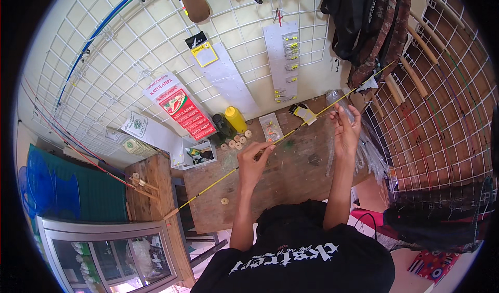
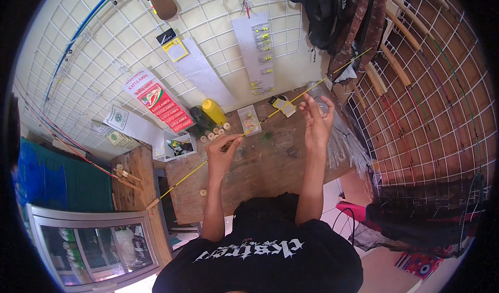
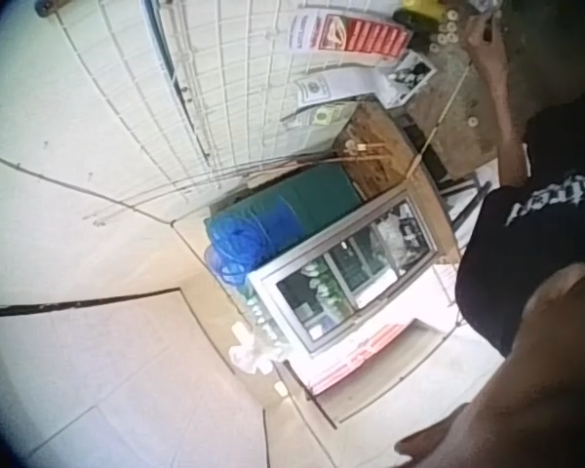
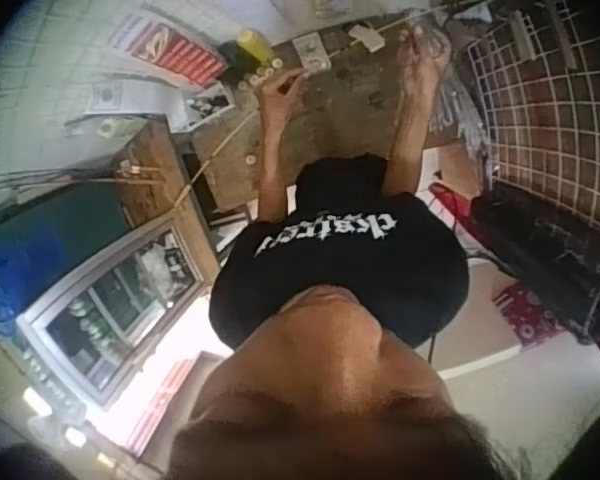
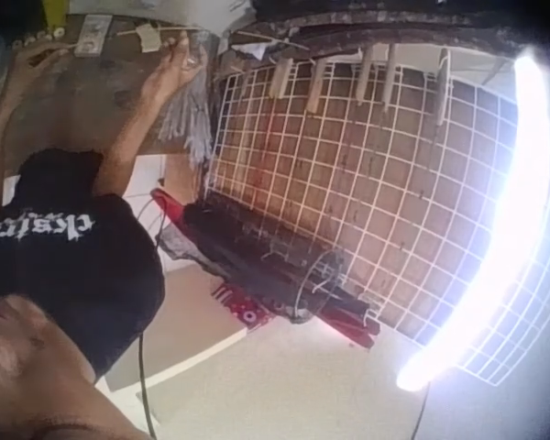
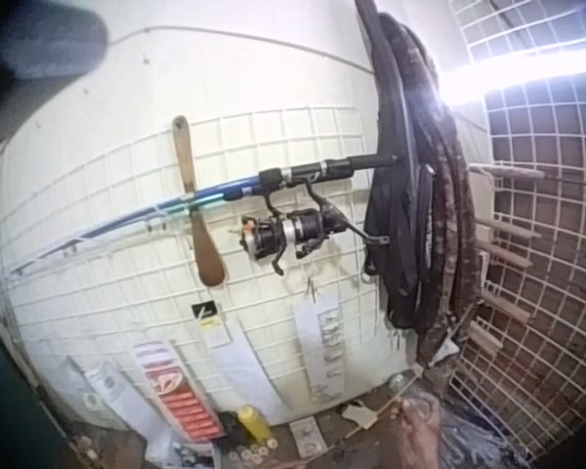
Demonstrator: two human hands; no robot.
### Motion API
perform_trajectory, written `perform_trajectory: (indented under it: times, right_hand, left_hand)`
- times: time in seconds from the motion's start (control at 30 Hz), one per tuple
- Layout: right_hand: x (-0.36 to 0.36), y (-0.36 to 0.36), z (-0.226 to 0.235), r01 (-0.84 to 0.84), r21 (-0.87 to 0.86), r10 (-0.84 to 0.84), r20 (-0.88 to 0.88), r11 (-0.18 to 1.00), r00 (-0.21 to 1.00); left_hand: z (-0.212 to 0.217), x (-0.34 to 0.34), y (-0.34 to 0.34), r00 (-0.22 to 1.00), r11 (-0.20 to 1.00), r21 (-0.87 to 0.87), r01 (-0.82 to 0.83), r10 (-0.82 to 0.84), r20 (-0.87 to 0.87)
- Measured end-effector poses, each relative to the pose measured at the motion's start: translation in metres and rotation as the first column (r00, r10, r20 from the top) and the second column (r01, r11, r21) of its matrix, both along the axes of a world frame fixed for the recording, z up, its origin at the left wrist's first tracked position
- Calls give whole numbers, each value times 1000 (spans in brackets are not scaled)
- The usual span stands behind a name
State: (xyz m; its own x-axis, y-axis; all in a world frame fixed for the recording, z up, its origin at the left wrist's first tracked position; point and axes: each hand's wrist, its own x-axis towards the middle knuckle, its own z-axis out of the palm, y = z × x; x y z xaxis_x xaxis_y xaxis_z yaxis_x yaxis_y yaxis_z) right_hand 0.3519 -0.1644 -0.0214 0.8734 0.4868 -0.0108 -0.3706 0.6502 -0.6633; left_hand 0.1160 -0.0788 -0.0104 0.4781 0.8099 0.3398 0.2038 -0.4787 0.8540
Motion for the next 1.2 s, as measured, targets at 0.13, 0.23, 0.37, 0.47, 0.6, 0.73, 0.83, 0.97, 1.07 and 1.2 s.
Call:
perform_trajectory:
  times: [0.13, 0.23, 0.37, 0.47, 0.6, 0.73, 0.83, 0.97, 1.07, 1.2]
  right_hand:
    - [16, 7, -12, 9, -76, 1, 131, 997, 991]
    - [13, 16, -5, -76, -260, 142, 246, 963, 959]
    - [-14, 7, 25, 2, -588, 208, 290, 809, 934]
    - [-25, -6, 53, 217, -745, 237, 450, 631, 861]
    - [-28, -13, 63, 625, -505, 145, 833, 595, 534]
    - [-40, -7, 73, 385, -594, 332, 758, 706, 561]
    - [-49, 3, 70, 457, -493, 383, 868, 740, 316]
    - [-57, 13, 68, 565, -566, 600, 786, 600, 149]
    - [-62, 17, 70, 574, -568, 605, 782, 589, 153]
    - [-66, 16, 70, 645, -556, 628, 764, 524, 148]
  left_hand:
    - [-4, 1, 1, 1000, 1000, 0, 12, -12, -14]
    - [0, 1, -1, 1000, 1000, -12, 7, -7, -28]
    - [0, -1, 0, 1000, 1000, -12, 0, 0, -28]
    - [1, -2, 0, 1000, 1000, 16, -11, 11, -21]
    - [-5, 1, 1, 1000, 1000, 14, 6, -6, 7]
    - [-5, 1, 1, 1000, 1000, -1, 15, -15, -1]
    - [-5, 2, 1, 1000, 1000, 0, 20, -20, -12]
    - [-6, 2, 1, 1000, 1000, 10, 11, -11, 22]
    - [-10, 2, 2, 1000, 999, 40, 14, -14, 14]
    - [-6, 2, -1, 1000, 1000, 21, 20, -21, 12]
